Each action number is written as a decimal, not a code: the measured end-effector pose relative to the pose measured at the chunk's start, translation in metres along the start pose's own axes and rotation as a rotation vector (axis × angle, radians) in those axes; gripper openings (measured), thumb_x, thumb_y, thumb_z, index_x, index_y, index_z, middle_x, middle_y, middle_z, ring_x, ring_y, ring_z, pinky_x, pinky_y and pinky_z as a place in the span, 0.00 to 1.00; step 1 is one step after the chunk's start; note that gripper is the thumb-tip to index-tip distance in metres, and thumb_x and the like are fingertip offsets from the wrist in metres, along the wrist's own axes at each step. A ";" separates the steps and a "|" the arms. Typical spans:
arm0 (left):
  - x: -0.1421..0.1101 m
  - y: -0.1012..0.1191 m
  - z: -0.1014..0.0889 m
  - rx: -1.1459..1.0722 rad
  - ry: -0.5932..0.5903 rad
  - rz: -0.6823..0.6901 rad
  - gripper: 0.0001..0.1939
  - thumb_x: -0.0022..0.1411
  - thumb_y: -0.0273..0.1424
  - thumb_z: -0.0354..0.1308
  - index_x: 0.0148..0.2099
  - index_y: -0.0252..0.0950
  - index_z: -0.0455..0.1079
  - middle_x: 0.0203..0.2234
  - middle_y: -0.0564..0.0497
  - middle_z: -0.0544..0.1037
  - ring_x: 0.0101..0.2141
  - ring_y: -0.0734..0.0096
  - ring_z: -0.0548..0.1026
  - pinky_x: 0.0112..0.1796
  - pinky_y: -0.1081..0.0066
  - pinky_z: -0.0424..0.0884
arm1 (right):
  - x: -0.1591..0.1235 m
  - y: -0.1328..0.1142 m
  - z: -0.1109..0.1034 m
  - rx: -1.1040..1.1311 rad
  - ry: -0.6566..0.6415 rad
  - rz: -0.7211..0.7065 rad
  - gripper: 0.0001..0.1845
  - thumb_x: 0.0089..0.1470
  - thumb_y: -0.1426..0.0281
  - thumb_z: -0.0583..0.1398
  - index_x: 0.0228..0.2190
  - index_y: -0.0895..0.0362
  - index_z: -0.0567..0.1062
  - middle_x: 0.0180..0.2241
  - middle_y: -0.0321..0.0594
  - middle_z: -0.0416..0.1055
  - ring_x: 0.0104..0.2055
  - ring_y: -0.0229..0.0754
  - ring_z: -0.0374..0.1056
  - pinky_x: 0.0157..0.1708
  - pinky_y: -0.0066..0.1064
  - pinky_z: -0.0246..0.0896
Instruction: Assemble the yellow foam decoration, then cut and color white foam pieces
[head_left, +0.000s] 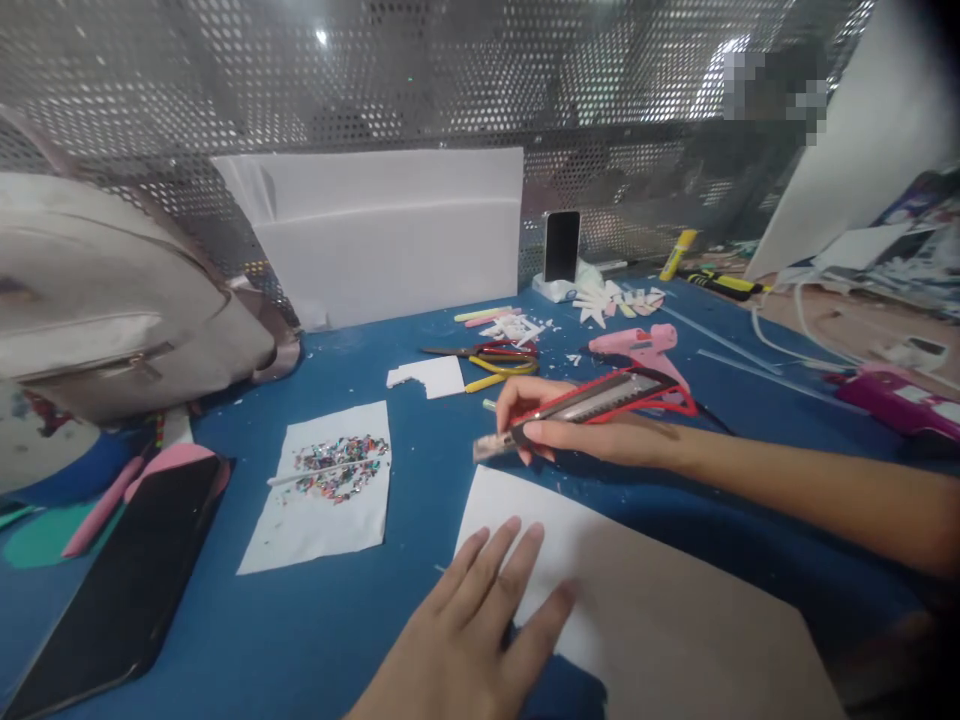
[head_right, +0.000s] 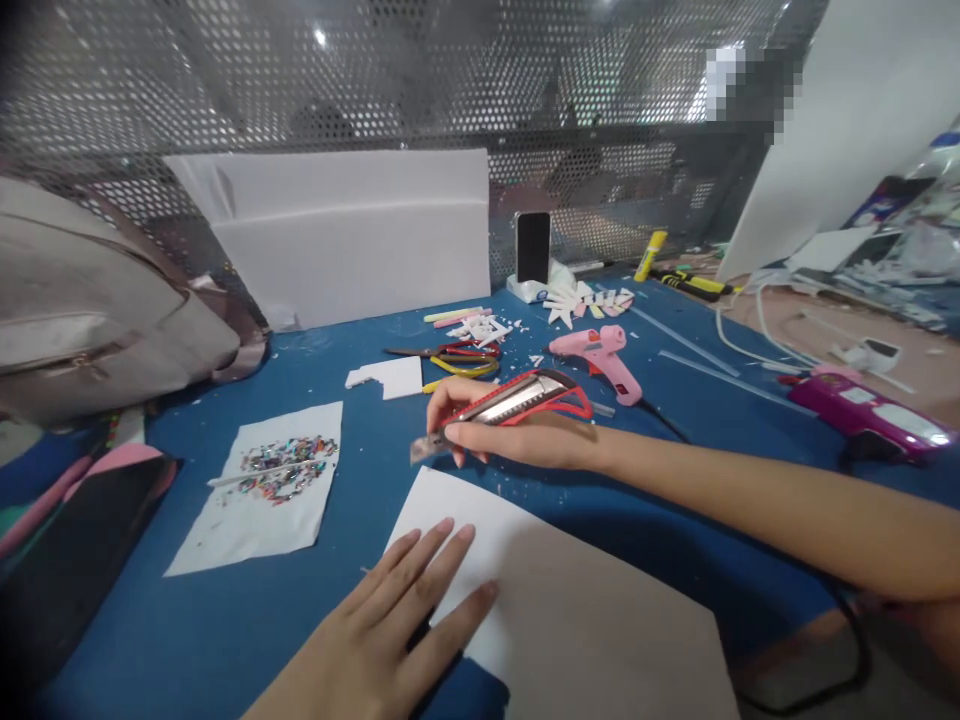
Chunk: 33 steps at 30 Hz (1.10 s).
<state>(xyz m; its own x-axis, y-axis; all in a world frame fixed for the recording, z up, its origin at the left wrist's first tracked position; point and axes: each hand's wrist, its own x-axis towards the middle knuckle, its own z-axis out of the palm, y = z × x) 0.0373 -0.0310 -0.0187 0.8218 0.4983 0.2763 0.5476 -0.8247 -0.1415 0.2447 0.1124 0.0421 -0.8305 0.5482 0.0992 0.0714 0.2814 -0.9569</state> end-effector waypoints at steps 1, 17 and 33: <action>-0.001 0.000 0.002 0.026 0.003 0.002 0.29 0.69 0.41 0.51 0.67 0.35 0.56 0.60 0.32 0.65 0.60 0.43 0.63 0.51 0.51 0.71 | 0.000 0.002 0.002 0.011 -0.026 0.020 0.10 0.64 0.64 0.55 0.41 0.59 0.69 0.32 0.37 0.69 0.29 0.32 0.64 0.27 0.23 0.60; -0.001 0.003 0.008 0.053 0.075 -0.073 0.23 0.71 0.28 0.48 0.66 0.39 0.56 0.59 0.38 0.68 0.60 0.55 0.63 0.53 0.60 0.69 | 0.014 0.012 0.005 -0.194 -0.174 -0.219 0.13 0.59 0.64 0.61 0.41 0.59 0.80 0.42 0.45 0.77 0.45 0.40 0.72 0.48 0.31 0.65; 0.004 -0.019 -0.006 0.114 -0.017 0.029 0.23 0.69 0.21 0.45 0.63 0.34 0.62 0.52 0.32 0.73 0.53 0.49 0.70 0.46 0.64 0.76 | 0.001 0.030 0.001 -0.137 -0.128 -0.158 0.13 0.59 0.69 0.60 0.44 0.60 0.79 0.41 0.45 0.79 0.42 0.39 0.76 0.41 0.26 0.69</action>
<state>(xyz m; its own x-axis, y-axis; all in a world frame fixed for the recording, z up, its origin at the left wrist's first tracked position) 0.0293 -0.0149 -0.0089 0.8394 0.4804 0.2543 0.5375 -0.8033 -0.2567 0.2450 0.1205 0.0136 -0.9001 0.3866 0.2011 0.0019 0.4648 -0.8854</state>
